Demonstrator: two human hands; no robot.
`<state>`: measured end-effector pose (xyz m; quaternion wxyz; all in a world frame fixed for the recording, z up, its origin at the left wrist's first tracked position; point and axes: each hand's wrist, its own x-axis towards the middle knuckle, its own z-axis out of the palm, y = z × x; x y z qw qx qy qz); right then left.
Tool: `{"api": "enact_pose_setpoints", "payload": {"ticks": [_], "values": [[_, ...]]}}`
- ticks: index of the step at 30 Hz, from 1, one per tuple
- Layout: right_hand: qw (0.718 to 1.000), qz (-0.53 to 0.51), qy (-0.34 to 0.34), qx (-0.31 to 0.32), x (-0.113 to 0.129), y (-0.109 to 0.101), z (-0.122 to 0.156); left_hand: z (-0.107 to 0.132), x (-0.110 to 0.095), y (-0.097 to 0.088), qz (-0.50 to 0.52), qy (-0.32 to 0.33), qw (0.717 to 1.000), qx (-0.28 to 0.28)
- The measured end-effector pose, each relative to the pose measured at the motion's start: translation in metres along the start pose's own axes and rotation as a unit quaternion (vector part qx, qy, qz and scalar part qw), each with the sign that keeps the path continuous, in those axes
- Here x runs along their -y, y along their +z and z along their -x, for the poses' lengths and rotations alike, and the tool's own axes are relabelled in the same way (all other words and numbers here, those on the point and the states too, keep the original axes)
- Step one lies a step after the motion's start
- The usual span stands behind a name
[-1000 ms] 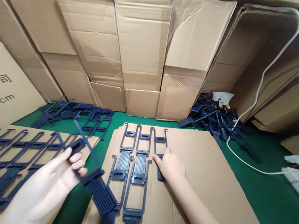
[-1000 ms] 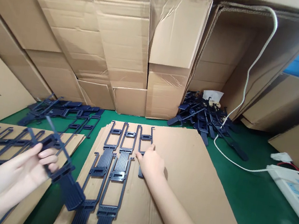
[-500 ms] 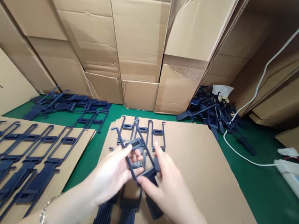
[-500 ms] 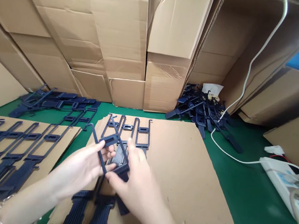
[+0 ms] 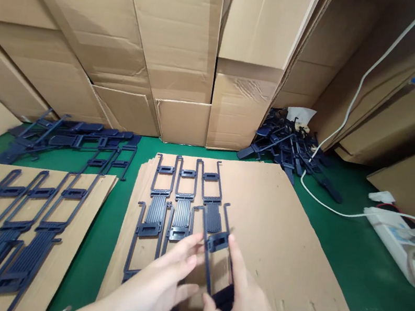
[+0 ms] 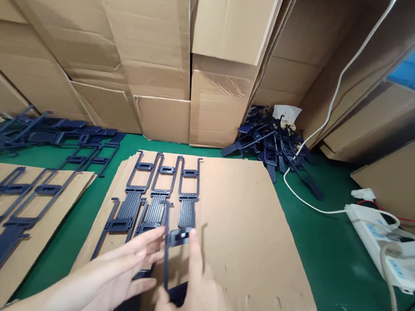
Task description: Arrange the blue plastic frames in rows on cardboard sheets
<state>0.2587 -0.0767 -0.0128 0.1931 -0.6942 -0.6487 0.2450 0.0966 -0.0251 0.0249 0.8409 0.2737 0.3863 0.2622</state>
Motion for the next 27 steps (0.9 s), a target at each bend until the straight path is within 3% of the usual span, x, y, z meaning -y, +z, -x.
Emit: {"api": "enact_pose_setpoints", "payload": {"ticks": [4, 8, 11, 19, 27], "values": [[0.984, 0.144, 0.101, 0.036, -0.008, -0.008, -0.009, 0.017, -0.023, -0.028, -0.062, 0.082, 0.991, -0.091], [0.973, 0.206, 0.085, 0.06, -0.008, -0.001, -0.009, 0.037, -0.045, -0.055, -0.019, 0.174, 0.971, -0.163], [0.968, 0.225, 0.077, 0.083, -0.003, 0.004, -0.007, 0.043, -0.058, -0.063, -0.005, 0.212, 0.959, -0.19], [0.957, 0.257, 0.072, 0.115, 0.012, 0.011, -0.015, 0.051, -0.071, -0.064, -0.035, 0.197, 0.963, -0.18], [0.953, 0.272, 0.068, 0.117, 0.019, 0.015, -0.023, 0.054, -0.058, -0.094, -0.003, 0.146, 0.964, -0.223]]}}
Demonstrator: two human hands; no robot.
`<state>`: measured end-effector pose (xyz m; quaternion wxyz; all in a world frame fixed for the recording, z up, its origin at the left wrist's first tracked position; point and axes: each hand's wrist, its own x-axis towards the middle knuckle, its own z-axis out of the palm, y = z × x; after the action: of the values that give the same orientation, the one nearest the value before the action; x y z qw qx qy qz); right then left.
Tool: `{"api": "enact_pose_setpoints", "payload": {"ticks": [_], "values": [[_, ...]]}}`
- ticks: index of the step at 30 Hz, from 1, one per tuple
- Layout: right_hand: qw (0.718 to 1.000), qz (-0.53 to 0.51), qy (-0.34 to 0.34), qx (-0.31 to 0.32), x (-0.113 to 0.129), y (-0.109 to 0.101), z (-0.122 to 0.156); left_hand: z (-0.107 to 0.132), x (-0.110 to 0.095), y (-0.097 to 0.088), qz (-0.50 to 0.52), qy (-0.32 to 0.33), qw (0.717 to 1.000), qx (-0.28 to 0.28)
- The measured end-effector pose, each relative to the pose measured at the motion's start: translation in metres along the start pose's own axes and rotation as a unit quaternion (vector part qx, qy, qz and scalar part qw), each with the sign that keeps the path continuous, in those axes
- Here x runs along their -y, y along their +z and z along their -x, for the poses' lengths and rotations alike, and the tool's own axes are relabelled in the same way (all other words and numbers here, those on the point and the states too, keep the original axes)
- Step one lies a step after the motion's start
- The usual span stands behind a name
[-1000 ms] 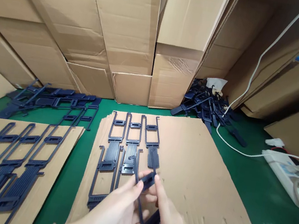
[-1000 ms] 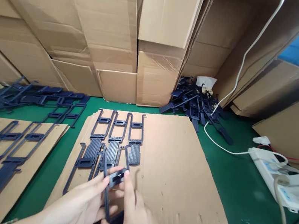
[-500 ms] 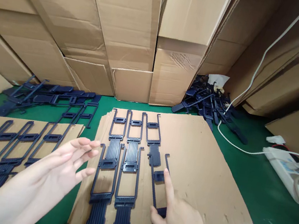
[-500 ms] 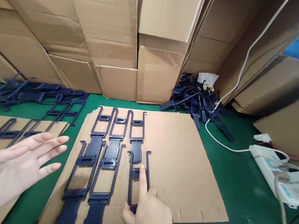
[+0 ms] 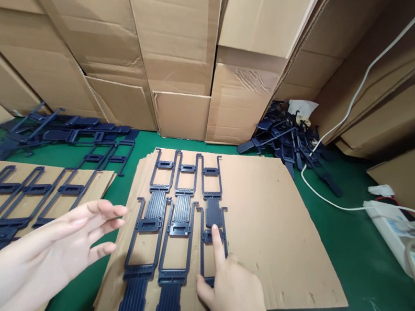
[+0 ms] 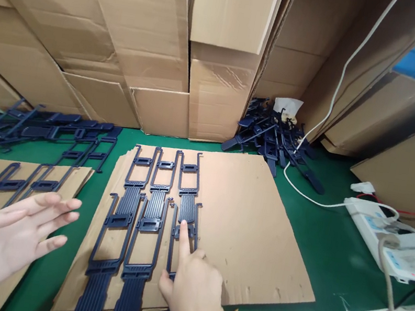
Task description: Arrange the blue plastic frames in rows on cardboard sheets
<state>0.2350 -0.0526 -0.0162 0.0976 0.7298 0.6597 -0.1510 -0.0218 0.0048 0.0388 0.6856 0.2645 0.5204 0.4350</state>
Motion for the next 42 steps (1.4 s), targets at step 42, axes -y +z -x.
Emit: {"api": "enact_pose_setpoints", "payload": {"ticks": [42], "values": [[0.947, -0.282, 0.127, -0.092, -0.114, 0.016, -0.016, -0.207, -0.039, -0.026, -0.767, 0.155, 0.575, -0.238]]}}
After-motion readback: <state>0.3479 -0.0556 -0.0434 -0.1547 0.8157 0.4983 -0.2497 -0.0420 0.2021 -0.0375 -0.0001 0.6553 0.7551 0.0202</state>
